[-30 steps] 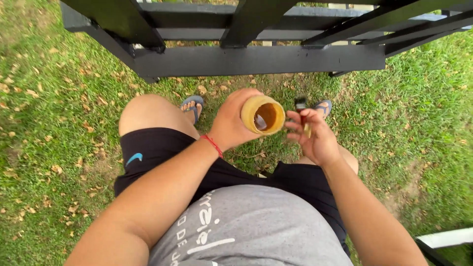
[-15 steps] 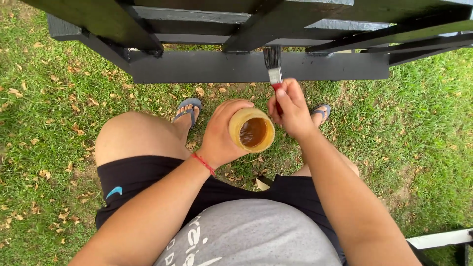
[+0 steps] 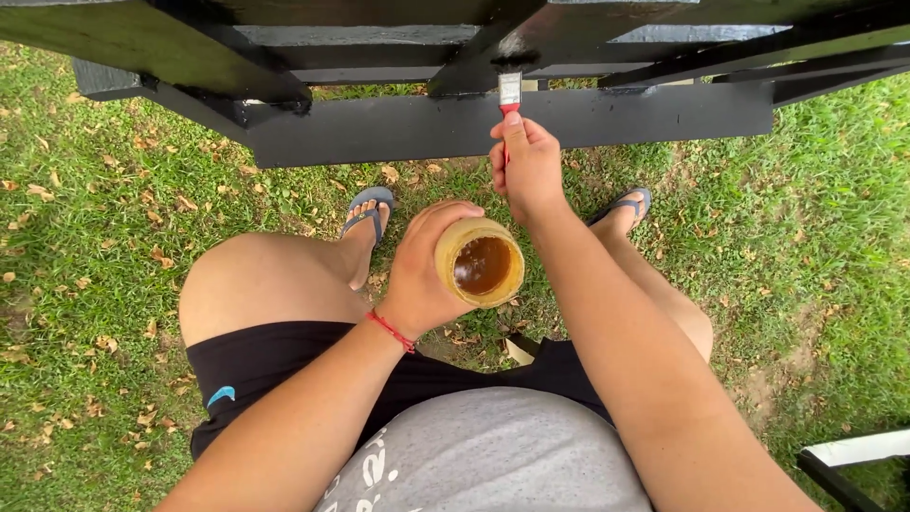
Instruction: Painting a wooden chair with black paint using a handheld brush in an outdoor setting.
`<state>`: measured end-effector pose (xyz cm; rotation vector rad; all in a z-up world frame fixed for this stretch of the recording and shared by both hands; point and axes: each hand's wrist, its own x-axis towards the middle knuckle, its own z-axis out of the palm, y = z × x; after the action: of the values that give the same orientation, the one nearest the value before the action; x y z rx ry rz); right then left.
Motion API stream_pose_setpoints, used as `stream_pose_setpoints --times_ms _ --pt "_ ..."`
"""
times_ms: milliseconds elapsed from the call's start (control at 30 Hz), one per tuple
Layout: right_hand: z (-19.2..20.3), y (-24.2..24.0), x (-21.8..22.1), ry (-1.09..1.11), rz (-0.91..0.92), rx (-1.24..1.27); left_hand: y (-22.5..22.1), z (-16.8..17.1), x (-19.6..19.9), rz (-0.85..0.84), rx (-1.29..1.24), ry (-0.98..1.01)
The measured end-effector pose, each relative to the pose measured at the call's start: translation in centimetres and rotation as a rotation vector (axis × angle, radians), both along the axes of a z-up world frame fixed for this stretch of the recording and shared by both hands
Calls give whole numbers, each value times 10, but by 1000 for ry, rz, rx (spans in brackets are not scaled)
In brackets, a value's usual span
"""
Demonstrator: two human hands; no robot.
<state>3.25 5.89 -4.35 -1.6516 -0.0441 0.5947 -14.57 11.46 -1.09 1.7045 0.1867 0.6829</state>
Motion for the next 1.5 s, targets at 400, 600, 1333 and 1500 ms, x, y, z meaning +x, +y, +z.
stream_pose_setpoints --times_ms 400,600,1333,1500 --pt "1 0 22 -38 26 -139 -7 -3 5 -39 11 -11" --pt "3 -8 17 -6 24 -201 -7 -1 5 -38 33 -15" --pt "54 -30 73 538 327 -204 -3 5 5 -66 -4 44" --pt "51 -42 68 509 139 -161 -2 10 3 -65 3 53"
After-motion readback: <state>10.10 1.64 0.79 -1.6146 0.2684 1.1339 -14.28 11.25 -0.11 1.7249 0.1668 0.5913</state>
